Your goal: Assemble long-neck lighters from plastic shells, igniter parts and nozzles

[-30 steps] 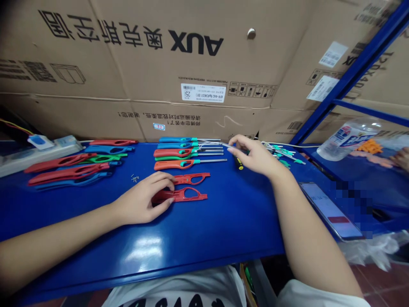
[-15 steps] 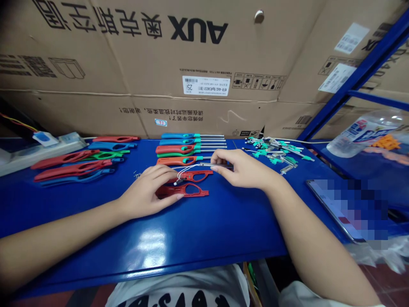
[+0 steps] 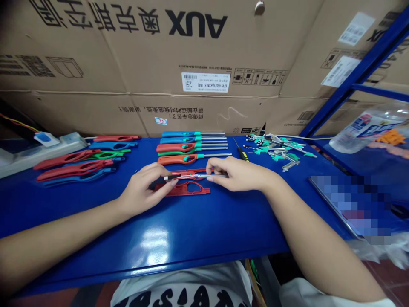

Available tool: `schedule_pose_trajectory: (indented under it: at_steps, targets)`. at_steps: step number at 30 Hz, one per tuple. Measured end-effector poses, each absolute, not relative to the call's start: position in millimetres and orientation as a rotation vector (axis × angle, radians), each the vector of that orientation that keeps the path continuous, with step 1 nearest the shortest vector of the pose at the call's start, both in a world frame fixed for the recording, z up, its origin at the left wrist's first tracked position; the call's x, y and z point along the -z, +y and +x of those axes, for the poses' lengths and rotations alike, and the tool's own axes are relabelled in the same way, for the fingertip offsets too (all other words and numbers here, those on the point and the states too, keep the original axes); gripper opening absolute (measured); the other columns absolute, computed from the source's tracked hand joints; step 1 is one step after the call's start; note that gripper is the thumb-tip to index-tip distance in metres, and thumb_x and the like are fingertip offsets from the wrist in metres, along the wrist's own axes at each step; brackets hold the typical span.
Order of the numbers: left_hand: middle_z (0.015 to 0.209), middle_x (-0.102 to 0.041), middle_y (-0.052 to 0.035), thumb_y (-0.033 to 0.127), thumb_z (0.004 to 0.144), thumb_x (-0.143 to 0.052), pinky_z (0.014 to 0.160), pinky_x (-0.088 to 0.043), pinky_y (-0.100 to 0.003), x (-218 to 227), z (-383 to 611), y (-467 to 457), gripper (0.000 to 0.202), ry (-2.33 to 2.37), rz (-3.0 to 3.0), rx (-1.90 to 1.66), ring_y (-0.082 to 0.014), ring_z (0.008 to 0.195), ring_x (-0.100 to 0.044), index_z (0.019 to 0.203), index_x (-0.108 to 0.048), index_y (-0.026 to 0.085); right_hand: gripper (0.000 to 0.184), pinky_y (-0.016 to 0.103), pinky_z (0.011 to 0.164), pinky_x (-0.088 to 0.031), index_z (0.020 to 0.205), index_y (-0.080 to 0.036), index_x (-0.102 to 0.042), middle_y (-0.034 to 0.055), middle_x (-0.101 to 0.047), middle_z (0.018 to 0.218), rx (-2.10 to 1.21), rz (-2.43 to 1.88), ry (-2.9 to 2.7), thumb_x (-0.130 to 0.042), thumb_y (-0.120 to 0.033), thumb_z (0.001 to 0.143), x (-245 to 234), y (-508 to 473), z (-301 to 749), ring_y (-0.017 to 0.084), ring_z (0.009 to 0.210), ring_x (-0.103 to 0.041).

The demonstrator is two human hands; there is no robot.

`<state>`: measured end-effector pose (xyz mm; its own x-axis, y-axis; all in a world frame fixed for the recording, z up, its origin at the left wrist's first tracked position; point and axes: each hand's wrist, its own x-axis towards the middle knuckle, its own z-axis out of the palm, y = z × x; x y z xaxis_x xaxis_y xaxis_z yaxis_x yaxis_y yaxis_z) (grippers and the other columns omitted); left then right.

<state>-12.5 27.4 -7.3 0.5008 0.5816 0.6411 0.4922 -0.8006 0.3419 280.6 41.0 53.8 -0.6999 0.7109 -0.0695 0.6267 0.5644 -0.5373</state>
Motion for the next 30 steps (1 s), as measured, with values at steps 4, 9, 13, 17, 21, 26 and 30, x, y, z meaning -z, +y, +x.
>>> schedule_pose_trajectory:
  at_steps: [4, 9, 13, 17, 21, 26, 30]
  targets:
    - [0.082, -0.067, -0.0002, 0.028, 0.094, -0.067, 0.072, -0.05, -0.026, 7.5, -11.1, 29.2, 0.013, 1.003, 2.513, -1.191, -0.0129, 0.074, -0.063, 0.091, -0.06, 0.017, 0.025, 0.025, 0.061, -0.037, 0.1, -0.018, -0.062, 0.0011, -0.062, 0.079, -0.901, -1.138, -2.696, -0.05, -0.039, 0.1, -57.5, 38.8, 279.7, 0.013, 0.065, -0.048]
    - [0.096, -0.073, -0.0029, 0.029, 0.096, -0.065, 0.084, -0.053, -0.03, 9.3, -11.3, 30.6, 0.026, 0.918, 2.567, -1.051, -0.0159, 0.087, -0.069, 0.12, -0.063, 0.018, 0.02, 0.025, 0.064, -0.038, 0.097, -0.017, -0.064, 0.0034, -0.066, 0.087, -0.935, -1.138, -2.775, -0.05, -0.03, 0.098, -62.0, 38.3, 280.0, 0.014, 0.07, -0.052]
    - [0.102, -0.074, -0.0049, 0.027, 0.097, -0.063, 0.084, -0.054, -0.031, 10.7, -12.0, 32.0, 0.024, 0.865, 2.571, -1.017, -0.0161, 0.089, -0.069, 0.119, -0.065, 0.017, 0.018, 0.025, 0.063, -0.038, 0.095, -0.017, -0.063, 0.0021, -0.064, 0.084, -1.004, -1.145, -2.792, -0.049, -0.028, 0.098, -63.8, 37.4, 280.2, 0.013, 0.069, -0.051]
    - [0.099, -0.074, -0.005, 0.025, 0.098, -0.061, 0.082, -0.053, -0.032, 10.4, -12.1, 33.8, 0.018, 0.787, 2.601, -0.971, -0.0174, 0.09, -0.066, 0.113, -0.068, 0.018, 0.015, 0.024, 0.061, -0.038, 0.095, -0.018, -0.063, 0.0006, -0.061, 0.083, -1.017, -1.144, -2.808, -0.056, -0.031, 0.095, -62.6, 37.7, 281.1, 0.012, 0.068, -0.049]
    - [0.099, -0.072, -0.0066, 0.026, 0.099, -0.059, 0.08, -0.054, -0.033, 9.8, -11.3, 34.7, 0.02, 0.771, 2.605, -0.935, -0.0182, 0.09, -0.065, 0.113, -0.069, 0.016, 0.02, 0.023, 0.059, -0.038, 0.095, -0.018, -0.062, -0.0005, -0.06, 0.08, -1.002, -1.188, -2.762, -0.059, -0.038, 0.095, -61.9, 37.9, 280.3, 0.012, 0.067, -0.05]
    - [0.102, -0.071, -0.0071, 0.025, 0.099, -0.059, 0.082, -0.054, -0.033, 9.5, -10.5, 34.2, 0.022, 0.787, 2.614, -0.915, -0.0188, 0.093, -0.065, 0.116, -0.069, 0.017, 0.018, 0.026, 0.068, -0.045, 0.091, -0.016, -0.065, 0.004, -0.067, 0.089, -0.993, -1.163, -2.747, -0.059, -0.033, 0.095, -59.5, 38.3, 279.5, 0.014, 0.077, -0.058]
    - [0.104, -0.072, -0.0072, 0.023, 0.098, -0.059, 0.084, -0.055, -0.032, 11.0, -10.5, 34.7, 0.023, 0.77, 2.647, -0.905, -0.019, 0.095, -0.065, 0.118, -0.069, 0.017, 0.014, 0.026, 0.071, -0.047, 0.094, -0.016, -0.07, 0.0043, -0.07, 0.09, -0.958, -1.183, -2.755, -0.063, -0.028, 0.092, -55.2, 40.7, 278.6, 0.015, 0.079, -0.062]
